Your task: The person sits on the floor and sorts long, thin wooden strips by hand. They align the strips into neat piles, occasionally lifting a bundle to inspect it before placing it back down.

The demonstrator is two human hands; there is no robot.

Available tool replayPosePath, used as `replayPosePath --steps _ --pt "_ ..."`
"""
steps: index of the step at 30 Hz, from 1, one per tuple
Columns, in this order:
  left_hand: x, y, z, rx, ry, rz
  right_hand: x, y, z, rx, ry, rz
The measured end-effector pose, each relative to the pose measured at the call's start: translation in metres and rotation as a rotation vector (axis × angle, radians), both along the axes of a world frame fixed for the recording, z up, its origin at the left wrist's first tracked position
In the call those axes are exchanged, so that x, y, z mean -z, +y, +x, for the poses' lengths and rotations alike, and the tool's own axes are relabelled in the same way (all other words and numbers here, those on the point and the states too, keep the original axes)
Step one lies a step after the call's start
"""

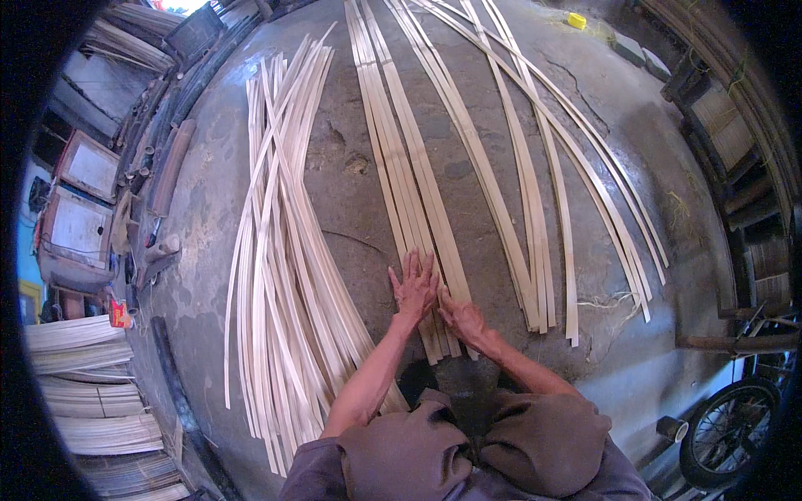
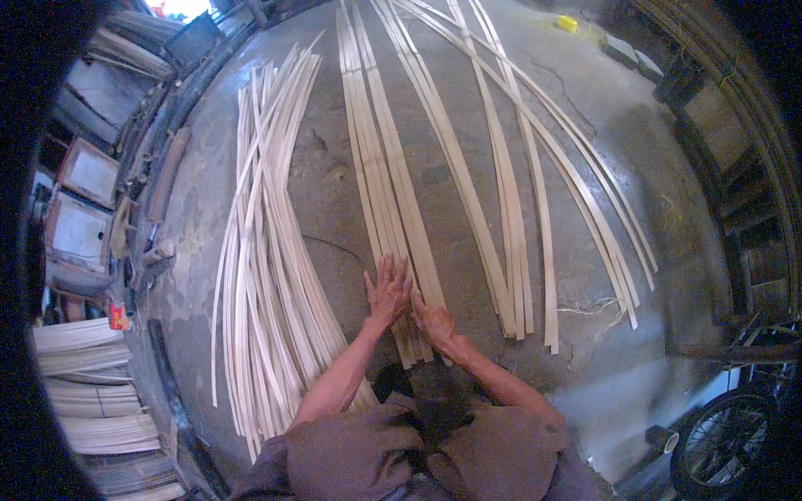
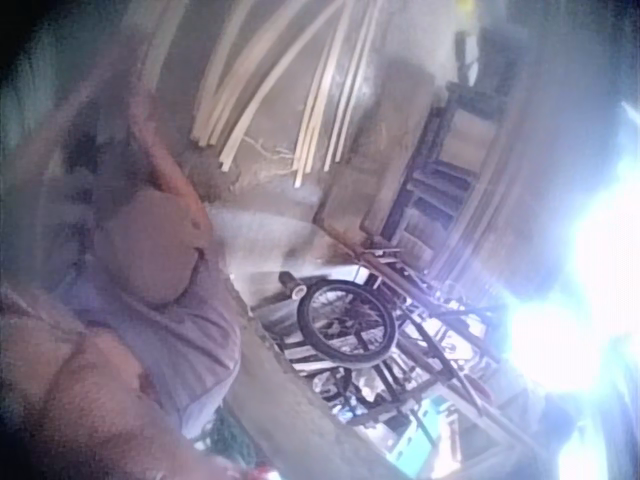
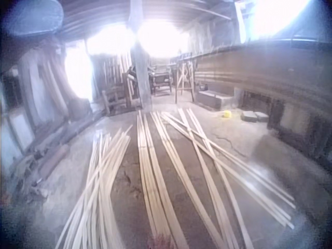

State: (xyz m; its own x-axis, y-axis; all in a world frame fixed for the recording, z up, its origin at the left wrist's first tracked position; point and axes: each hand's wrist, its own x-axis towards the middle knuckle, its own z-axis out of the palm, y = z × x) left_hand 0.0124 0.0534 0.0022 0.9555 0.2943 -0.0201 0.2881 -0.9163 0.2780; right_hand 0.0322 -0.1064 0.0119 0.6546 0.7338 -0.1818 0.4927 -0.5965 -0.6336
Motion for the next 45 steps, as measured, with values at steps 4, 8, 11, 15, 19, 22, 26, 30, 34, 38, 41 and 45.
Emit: replayPosePath --steps 4,8,11,15,19,22,26,30,34,38,41,45 --pt "0.002 0.0 0.0 -0.011 0.013 0.032 -0.008 0.002 -0.002 0.021 0.007 0.024" --pt "0.004 0.0 -0.002 -0.004 0.038 0.035 -0.022 0.003 -0.005 0.025 0.039 -0.177" --pt "0.005 0.001 -0.002 0.009 0.003 0.053 -0.015 -0.003 0.002 -0.015 0.022 -0.175" --pt "0.007 -0.004 -0.002 0.01 -0.008 0.081 -0.015 -0.015 0.001 0.07 -0.006 -0.073" --pt "0.016 -0.002 -0.003 0.002 -0.024 0.165 -0.034 -0.039 0.012 0.232 -0.1 0.023" --pt "0.015 -0.006 0.0 0.001 -0.012 0.154 -0.043 -0.072 0.034 0.378 -0.366 -0.039" --pt "0.007 -0.012 0.004 -0.004 -0.058 0.069 -0.049 -0.096 0.048 0.485 -0.515 -0.125" --pt "-0.004 -0.025 0.022 0.031 -0.118 0.035 -0.016 -0.081 0.043 0.251 -0.433 0.124" --pt "-0.005 -0.02 0.039 0.045 -0.084 0.112 -0.019 -0.042 -0.01 0.046 -0.431 0.028" --pt "-0.002 -0.02 0.05 0.115 -0.036 0.137 0.005 -0.042 -0.028 -0.02 -0.447 -0.058" --pt "0.004 -0.019 0.062 0.202 -0.089 0.11 0.009 -0.041 -0.025 -0.022 -0.425 -0.053" --pt "0.002 -0.024 0.09 0.248 -0.165 -0.052 0.007 -0.038 -0.018 -0.03 -0.414 -0.082"
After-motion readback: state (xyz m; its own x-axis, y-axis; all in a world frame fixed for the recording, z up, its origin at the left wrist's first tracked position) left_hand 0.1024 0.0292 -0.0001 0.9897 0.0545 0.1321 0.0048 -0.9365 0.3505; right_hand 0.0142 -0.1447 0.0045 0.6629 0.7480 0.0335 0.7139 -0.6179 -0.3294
